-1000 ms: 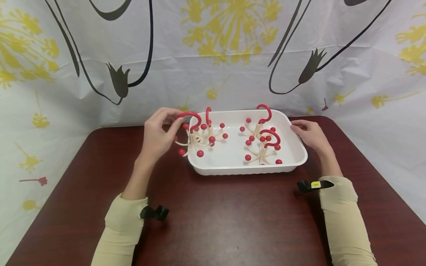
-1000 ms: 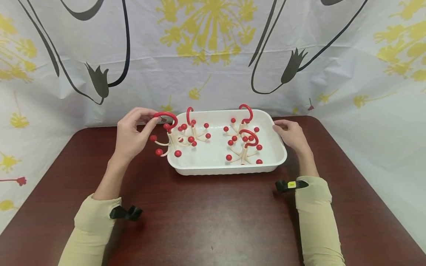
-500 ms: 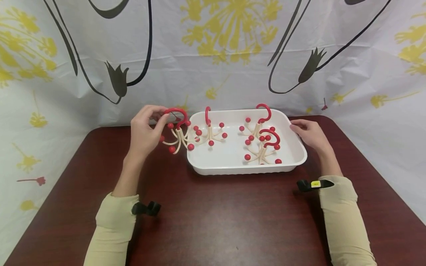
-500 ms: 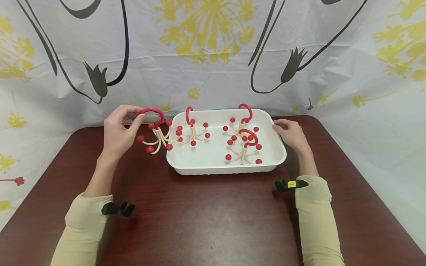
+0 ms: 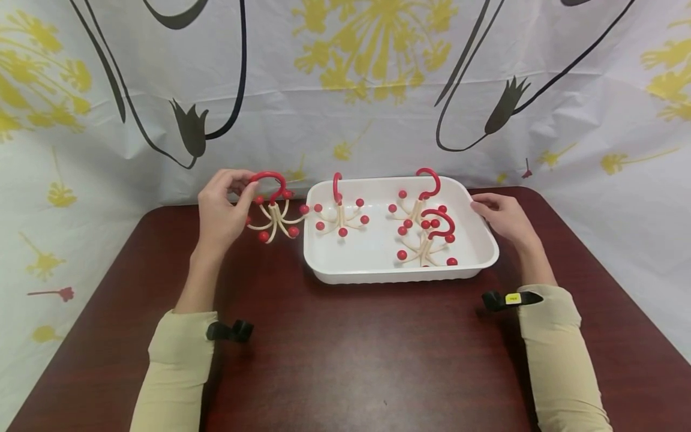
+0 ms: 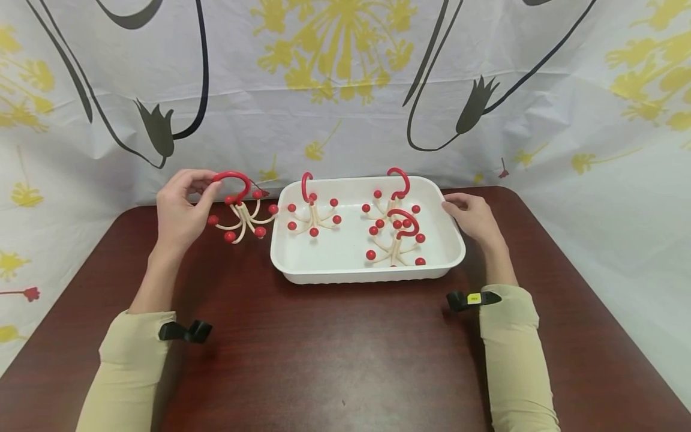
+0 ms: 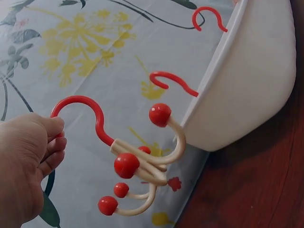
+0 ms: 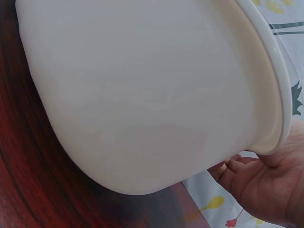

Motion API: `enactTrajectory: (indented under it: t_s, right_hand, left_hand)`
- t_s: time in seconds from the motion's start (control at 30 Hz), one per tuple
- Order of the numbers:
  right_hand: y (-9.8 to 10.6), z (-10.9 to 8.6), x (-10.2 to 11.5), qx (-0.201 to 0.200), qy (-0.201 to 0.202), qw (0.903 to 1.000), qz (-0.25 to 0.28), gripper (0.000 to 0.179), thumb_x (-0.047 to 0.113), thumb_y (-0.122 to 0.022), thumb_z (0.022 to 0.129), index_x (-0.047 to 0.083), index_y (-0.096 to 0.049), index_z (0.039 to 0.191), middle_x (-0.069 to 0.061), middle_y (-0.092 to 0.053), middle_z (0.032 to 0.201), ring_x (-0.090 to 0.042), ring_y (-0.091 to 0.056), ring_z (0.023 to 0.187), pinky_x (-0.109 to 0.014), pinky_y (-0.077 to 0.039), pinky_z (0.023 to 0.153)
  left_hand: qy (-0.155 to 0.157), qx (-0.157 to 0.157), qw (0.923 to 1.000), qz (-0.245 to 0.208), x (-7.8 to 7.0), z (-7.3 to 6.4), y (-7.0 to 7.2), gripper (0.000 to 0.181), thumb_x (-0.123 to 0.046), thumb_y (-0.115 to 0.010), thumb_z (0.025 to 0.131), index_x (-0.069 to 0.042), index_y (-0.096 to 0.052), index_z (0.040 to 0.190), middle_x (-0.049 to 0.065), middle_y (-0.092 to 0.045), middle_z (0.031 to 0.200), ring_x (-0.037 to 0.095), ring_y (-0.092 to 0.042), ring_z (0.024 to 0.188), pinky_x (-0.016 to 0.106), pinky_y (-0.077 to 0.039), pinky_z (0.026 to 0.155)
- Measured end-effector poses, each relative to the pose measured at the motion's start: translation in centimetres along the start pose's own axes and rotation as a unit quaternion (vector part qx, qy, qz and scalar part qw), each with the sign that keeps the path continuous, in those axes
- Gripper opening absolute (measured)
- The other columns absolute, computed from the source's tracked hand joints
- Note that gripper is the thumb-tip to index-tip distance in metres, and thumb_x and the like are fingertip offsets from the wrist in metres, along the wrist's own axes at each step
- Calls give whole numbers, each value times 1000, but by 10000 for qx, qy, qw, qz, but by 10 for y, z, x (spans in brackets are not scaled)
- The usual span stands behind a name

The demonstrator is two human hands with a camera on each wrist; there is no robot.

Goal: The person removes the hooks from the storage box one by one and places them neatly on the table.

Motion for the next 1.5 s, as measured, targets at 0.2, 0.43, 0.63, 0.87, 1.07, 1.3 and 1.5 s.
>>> enactTrajectory:
  t_s: [0.2, 0.43, 0.63, 0.87, 1.07, 1.3, 1.5]
  right_hand:
    - [1, -1, -1, -22, -1, 10000, -4, 55, 43, -53, 103, 0, -57, 138, -26, -60, 130, -34, -59, 105, -25, -49, 76]
    - [0, 0, -1, -3, -17, 10000, 59, 56, 44, -54, 103, 0, -57, 138, -25, -59, 131, -33, -59, 107, -26, -48, 78]
    - [0, 0, -2, -27, -16, 9999, 101, 57, 45, -53, 103, 0, -57, 138, -25, -60, 131, -32, -59, 106, -24, -48, 76]
    - [-1, -1, -4, 3, -82, 9999, 137, 58, 46, -53, 103, 1, -56, 140, -25, -59, 132, -33, -59, 108, -24, -48, 77]
    - [-1, -1, -5, -31, -79, 9998, 188, 57, 44, -53, 103, 1, -56, 140, -25, -59, 132, -33, -60, 108, -24, -49, 77]
    - [0, -2, -4, -116, 16, 9998, 128, 56, 43, -53, 104, 0, -57, 138, -26, -61, 129, -32, -61, 104, -20, -48, 72]
    - [1, -1, -3, -140, 75, 9998, 132, 55, 43, -53, 104, -1, -58, 137, -27, -61, 128, -32, -61, 102, -22, -49, 72]
  left_hand:
    - [209, 29, 9995, 255, 16, -3, -1, 16, -1, -73, 91, 9, -70, 103, 22, -65, 95, 23, -58, 79, 26, -44, 70]
    - [360, -8, 9988, 318, 31, -7, -2, 15, 2, -74, 90, 10, -70, 102, 23, -65, 92, 27, -60, 77, 17, -41, 69]
    - [665, 43, 9974, 255, 45, -9, -6, 15, 1, -73, 90, 10, -70, 102, 22, -66, 94, 22, -60, 78, 15, -43, 70]
    - [763, 186, 9964, 310, 59, -9, -15, 16, -1, -72, 92, 11, -70, 102, 23, -66, 94, 23, -62, 79, 12, -43, 71]
    - [981, 363, 9938, 369, 70, -10, -24, 16, -1, -72, 92, 10, -69, 102, 23, -66, 95, 24, -62, 79, 11, -42, 69]
    - [1216, 407, 9910, 395, 77, -12, -25, 15, 1, -72, 91, 10, -70, 103, 23, -65, 94, 31, -63, 82, 12, -40, 69]
    - [1278, 435, 9900, 418, 77, -12, -25, 16, -2, -71, 93, 9, -70, 105, 22, -66, 97, 27, -63, 82, 13, -41, 70]
Point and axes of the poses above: each hand's wrist, its own z-axis towards the middle knuckle, its own y-axis out of the back of the hand, x = y × z, the point moved 9 cm from there along z, towards the middle knuckle
